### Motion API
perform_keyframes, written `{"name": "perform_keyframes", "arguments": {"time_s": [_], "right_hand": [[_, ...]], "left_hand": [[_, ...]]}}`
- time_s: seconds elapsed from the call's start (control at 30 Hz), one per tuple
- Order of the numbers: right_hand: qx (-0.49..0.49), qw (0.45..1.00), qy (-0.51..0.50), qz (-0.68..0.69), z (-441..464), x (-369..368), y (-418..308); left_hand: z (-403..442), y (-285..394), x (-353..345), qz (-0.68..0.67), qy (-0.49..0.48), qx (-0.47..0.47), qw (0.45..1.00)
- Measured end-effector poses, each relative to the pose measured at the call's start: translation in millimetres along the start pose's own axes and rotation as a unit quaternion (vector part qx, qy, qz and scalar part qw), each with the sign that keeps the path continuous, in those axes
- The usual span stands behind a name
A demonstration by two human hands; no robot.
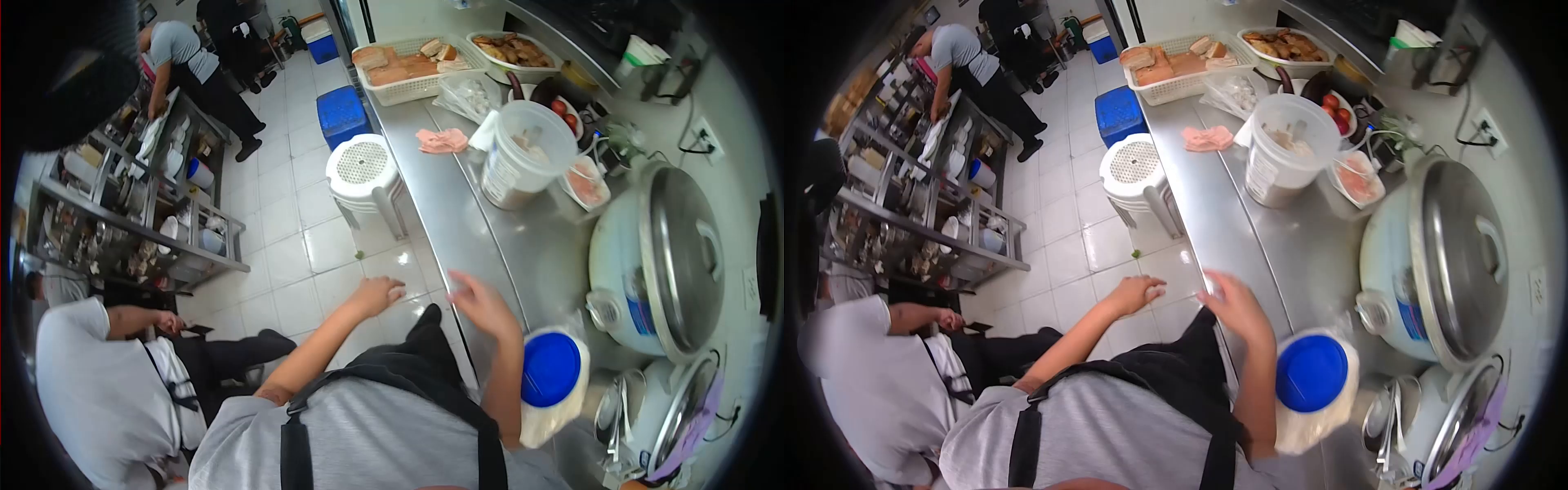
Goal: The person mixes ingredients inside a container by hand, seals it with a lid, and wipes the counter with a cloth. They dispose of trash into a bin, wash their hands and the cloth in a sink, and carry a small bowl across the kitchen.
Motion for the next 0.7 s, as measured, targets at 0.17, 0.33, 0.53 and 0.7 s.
{"name": "perform_keyframes", "arguments": {"time_s": [0.17,0.33,0.53,0.7], "right_hand": [[0.090,0.960,0.245,-0.106,240.0,29.1,-47.5],[-0.004,0.829,0.441,-0.343,393.2,53.5,-40.7],[0.121,0.889,0.429,0.110,461.7,3.4,-86.7],[0.079,0.907,0.366,-0.191,344.9,-60.7,-70.2]], "left_hand": [[12.3,-54.9,21.5,-0.050,-0.062,0.049,0.996],[32.9,-105.2,74.8,-0.121,-0.074,0.063,0.988],[117.7,-175.5,143.1,-0.132,-0.108,0.012,0.985],[200.9,-223.3,192.4,-0.101,-0.154,-0.047,0.982]]}}
Point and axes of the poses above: each hand's wrist, its own z-axis towards the middle knuckle, its own x-axis out of the back of the hand, y = z × x, the point moved 8 cm from there along z, towards the middle knuckle, and after that the axes turned 4 degrees about -x, right-handed, at the moved point
